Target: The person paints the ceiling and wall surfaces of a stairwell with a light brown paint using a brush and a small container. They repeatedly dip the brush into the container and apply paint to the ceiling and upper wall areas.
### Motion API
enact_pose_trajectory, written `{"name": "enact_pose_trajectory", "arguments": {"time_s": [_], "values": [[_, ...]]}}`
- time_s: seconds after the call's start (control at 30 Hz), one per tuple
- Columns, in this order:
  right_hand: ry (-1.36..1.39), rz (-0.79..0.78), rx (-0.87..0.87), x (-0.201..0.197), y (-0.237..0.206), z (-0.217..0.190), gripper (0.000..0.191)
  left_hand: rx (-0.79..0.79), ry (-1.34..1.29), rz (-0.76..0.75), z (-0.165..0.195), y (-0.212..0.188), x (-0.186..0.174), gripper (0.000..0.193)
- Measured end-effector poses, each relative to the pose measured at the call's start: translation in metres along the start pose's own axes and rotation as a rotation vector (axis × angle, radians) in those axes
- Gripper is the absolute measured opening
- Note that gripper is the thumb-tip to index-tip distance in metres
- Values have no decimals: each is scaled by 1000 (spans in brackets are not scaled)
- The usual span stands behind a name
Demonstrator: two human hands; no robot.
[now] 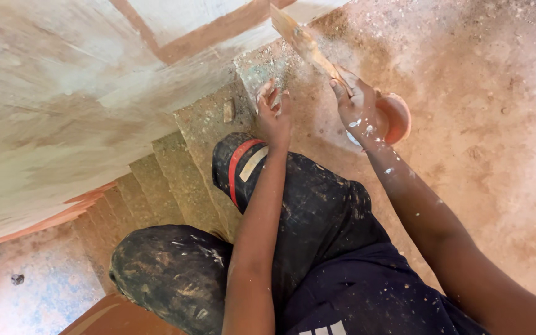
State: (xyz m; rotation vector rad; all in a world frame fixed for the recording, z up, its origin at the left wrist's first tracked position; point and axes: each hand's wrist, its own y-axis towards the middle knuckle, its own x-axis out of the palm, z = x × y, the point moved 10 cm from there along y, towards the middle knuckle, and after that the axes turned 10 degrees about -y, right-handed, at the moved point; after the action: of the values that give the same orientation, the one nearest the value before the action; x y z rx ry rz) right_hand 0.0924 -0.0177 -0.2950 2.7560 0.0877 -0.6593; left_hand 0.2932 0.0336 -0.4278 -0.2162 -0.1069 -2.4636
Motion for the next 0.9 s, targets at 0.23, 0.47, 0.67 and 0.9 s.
{"name": "enact_pose_trajectory", "arguments": {"time_s": [0.23,0.47,0.67,0.9], "values": [[-115,87,64,-12,8,8,35,-42,-18,0,-16,1,-3,49],[-287,355,269,-14,-17,43,49,-34,-16,20,-27,3,-4,51],[-58,204,183,32,-27,23,41,-45,-15,44,-29,2,-9,46],[135,56,86,73,-31,-25,29,49,-60,67,-26,4,-18,32]]}}
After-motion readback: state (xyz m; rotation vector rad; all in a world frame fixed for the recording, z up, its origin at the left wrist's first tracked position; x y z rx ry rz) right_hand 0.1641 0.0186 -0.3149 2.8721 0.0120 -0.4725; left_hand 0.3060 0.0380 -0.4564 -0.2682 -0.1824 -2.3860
